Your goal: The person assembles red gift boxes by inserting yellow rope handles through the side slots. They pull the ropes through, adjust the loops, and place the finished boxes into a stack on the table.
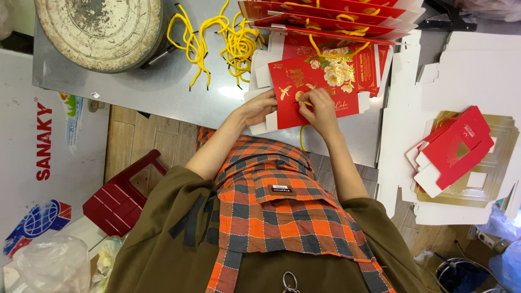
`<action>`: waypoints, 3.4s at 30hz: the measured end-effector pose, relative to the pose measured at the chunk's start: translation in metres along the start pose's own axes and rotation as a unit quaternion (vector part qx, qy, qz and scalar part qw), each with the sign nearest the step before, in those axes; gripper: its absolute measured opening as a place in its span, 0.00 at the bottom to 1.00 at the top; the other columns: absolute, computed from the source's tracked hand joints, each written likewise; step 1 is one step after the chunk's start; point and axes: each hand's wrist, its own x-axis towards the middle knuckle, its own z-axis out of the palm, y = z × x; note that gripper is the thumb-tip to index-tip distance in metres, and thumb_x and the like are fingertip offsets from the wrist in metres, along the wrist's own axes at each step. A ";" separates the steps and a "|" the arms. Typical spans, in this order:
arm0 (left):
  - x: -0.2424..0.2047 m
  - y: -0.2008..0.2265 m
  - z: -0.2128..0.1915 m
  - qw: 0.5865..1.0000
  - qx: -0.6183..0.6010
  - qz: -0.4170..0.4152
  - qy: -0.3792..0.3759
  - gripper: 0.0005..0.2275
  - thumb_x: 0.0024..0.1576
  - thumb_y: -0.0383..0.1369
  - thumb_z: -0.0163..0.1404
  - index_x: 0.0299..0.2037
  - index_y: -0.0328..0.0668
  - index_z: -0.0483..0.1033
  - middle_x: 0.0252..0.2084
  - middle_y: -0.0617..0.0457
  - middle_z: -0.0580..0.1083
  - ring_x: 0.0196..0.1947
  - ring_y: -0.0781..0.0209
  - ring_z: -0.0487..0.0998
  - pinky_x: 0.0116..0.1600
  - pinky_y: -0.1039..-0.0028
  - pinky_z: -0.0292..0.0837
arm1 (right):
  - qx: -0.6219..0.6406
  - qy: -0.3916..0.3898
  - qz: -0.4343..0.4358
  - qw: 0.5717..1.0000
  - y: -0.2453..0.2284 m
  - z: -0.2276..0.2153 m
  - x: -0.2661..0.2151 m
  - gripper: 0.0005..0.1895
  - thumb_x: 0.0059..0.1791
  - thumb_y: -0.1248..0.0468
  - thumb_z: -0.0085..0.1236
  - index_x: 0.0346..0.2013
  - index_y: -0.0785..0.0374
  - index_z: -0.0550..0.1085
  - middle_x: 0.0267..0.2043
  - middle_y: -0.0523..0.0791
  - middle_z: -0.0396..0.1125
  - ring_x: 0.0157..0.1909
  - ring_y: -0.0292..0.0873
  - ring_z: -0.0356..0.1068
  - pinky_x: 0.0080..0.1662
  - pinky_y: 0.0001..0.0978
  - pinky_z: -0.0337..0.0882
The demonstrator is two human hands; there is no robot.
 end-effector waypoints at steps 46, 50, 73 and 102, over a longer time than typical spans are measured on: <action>-0.008 0.000 0.005 0.973 0.158 -0.010 0.168 0.28 0.56 0.31 0.57 0.66 0.29 0.60 0.56 0.40 0.76 0.50 0.57 0.80 0.57 0.69 0.76 | 0.039 -0.110 0.081 0.990 -0.017 -0.011 -0.003 0.06 0.52 0.67 0.63 0.42 0.65 0.76 0.38 0.46 0.75 0.36 0.43 0.74 0.39 0.34 0.72; -0.005 0.001 -0.016 0.942 0.221 0.032 0.249 0.28 0.57 0.29 0.57 0.66 0.31 0.58 0.56 0.40 0.75 0.53 0.54 0.80 0.59 0.70 0.76 | 0.109 -0.063 0.118 0.985 0.006 -0.059 -0.009 0.05 0.55 0.69 0.59 0.45 0.66 0.77 0.41 0.46 0.75 0.39 0.36 0.75 0.39 0.27 0.72; -0.019 0.040 0.105 0.731 0.523 0.425 0.107 0.06 0.59 0.30 0.58 0.43 0.38 0.81 0.38 0.51 0.80 0.38 0.58 0.82 0.46 0.70 0.77 | 0.398 0.053 0.252 0.881 0.002 -0.003 -0.022 0.09 0.55 0.70 0.61 0.44 0.67 0.68 0.38 0.45 0.73 0.40 0.37 0.75 0.44 0.27 0.77; 0.012 0.000 0.018 0.783 0.548 0.268 0.120 0.03 0.58 0.29 0.57 0.36 0.38 0.78 0.37 0.51 0.79 0.37 0.53 0.72 0.46 0.65 0.67 | 0.344 0.110 0.363 0.859 0.059 -0.030 -0.023 0.19 0.48 0.68 0.66 0.51 0.70 0.74 0.47 0.48 0.75 0.45 0.39 0.75 0.47 0.31 0.74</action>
